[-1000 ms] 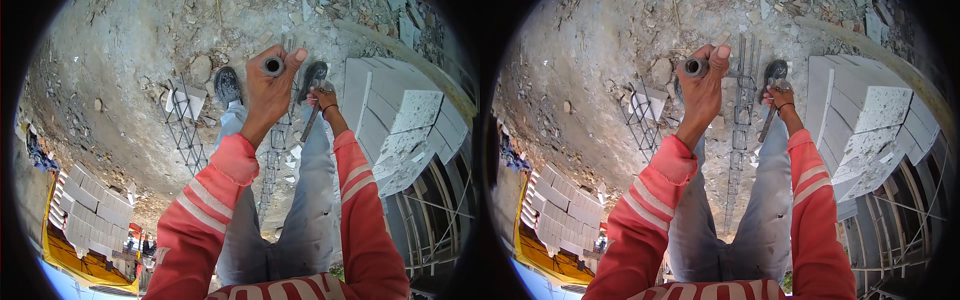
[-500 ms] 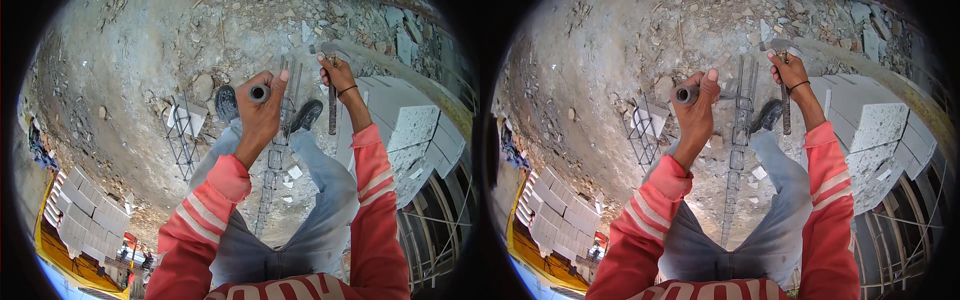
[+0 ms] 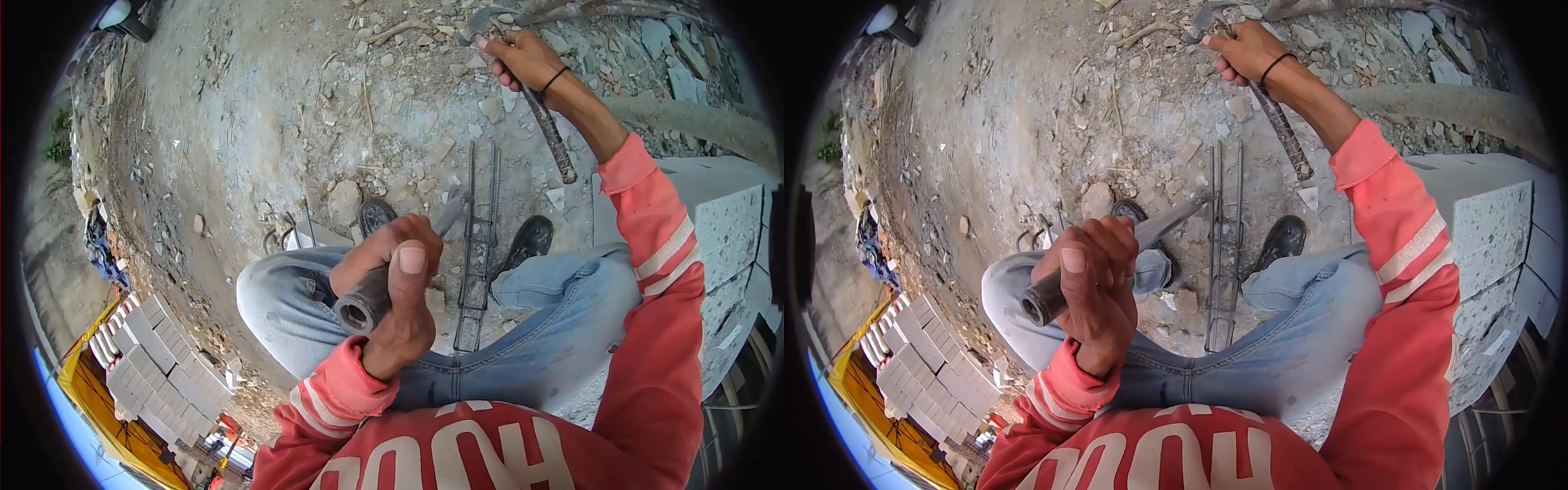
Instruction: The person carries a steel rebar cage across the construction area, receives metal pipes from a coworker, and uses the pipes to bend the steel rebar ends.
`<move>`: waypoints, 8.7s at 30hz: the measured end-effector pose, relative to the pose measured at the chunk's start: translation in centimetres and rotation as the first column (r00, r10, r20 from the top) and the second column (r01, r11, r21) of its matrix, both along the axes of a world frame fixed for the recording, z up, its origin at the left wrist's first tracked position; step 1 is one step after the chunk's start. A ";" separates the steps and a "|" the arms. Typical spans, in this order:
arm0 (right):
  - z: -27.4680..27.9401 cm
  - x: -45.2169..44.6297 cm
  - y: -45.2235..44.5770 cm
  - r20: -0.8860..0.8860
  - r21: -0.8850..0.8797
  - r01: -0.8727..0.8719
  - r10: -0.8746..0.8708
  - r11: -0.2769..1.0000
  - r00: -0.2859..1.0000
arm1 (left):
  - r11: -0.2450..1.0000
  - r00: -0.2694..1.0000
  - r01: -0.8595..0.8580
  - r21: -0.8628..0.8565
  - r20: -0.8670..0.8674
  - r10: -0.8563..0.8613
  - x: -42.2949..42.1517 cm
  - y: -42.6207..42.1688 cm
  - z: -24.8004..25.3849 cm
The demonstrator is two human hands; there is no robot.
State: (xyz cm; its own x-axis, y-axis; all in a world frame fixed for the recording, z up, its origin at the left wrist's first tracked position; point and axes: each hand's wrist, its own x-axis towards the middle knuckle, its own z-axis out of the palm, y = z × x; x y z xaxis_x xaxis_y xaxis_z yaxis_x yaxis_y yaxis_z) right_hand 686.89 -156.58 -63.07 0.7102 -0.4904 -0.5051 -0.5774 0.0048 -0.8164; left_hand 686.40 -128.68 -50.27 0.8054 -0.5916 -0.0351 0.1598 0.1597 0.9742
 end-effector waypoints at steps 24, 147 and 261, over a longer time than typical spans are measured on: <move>6.9 -3.6 0.8 0.372 -0.107 0.078 -0.033 0.991 0.928 | 0.982 0.984 -0.170 -0.079 0.045 0.174 2.5 -6.4 -0.4; -24.3 -0.6 -5.0 0.510 -0.184 0.230 -0.108 0.956 0.853 | 0.709 0.842 0.536 -0.458 0.226 -0.490 14.5 -6.7 -8.4; -15.1 -6.6 -6.9 0.668 0.297 0.614 -0.619 0.731 0.413 | 0.817 0.895 0.396 -0.418 -0.024 -0.446 15.7 -2.7 -6.9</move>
